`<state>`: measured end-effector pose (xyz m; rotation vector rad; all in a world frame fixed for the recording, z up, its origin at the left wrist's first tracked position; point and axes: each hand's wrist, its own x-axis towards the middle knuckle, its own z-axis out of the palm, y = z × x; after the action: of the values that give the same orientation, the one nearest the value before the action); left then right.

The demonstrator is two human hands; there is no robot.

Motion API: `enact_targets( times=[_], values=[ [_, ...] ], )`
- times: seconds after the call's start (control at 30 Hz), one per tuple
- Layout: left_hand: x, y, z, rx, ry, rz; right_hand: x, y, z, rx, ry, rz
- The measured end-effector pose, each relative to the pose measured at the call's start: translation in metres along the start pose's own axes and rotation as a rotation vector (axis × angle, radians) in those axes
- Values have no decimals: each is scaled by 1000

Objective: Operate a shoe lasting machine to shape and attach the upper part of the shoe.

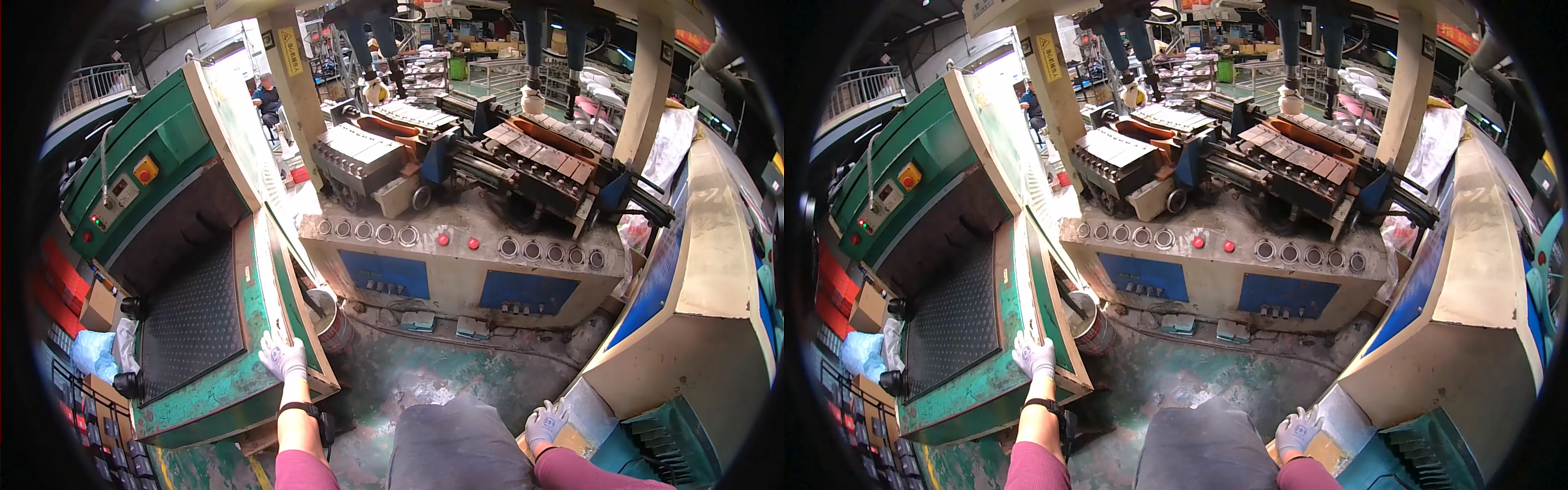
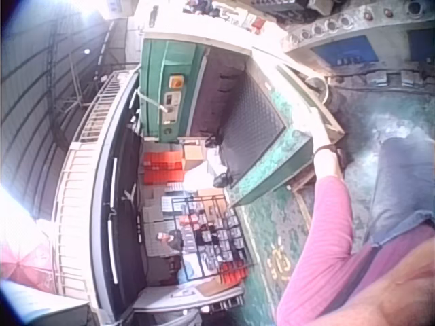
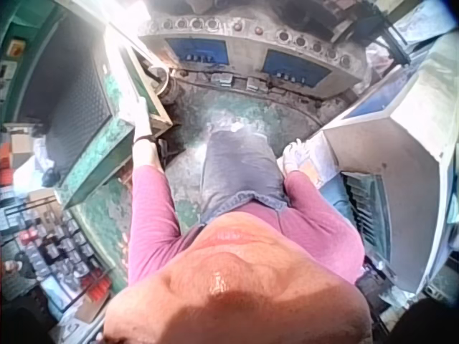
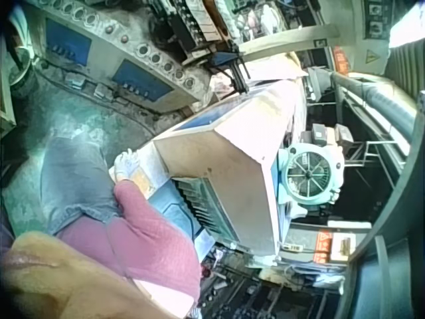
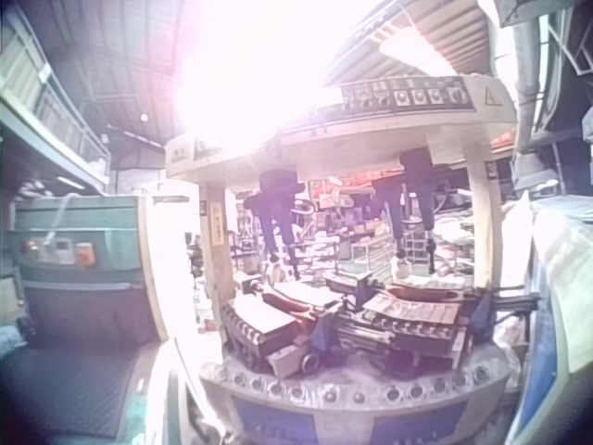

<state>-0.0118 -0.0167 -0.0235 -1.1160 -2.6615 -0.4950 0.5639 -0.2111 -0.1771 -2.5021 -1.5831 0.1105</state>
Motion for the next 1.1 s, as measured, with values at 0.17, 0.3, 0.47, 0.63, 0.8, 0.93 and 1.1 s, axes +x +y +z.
enact_targets(
  times=[0.17,0.3,0.47,0.63,0.8,0.93,1.1],
  values=[
    [1,-1,2,11,0,0,0,1,1,-8,4,-5],
    [0,-1,3,9,5,-1,-2,3,4,0,13,-2],
    [2,-4,4,13,8,-8,-1,4,7,1,13,-4],
    [0,3,-2,-5,-16,-7,0,8,10,-23,-11,10],
    [3,-3,2,12,6,-1,0,4,7,-7,-12,16],
    [3,-9,13,-12,138,57,0,6,9,-14,-34,40],
    [7,-2,4,-88,46,13,0,10,10,-105,-81,44]
  ],
)
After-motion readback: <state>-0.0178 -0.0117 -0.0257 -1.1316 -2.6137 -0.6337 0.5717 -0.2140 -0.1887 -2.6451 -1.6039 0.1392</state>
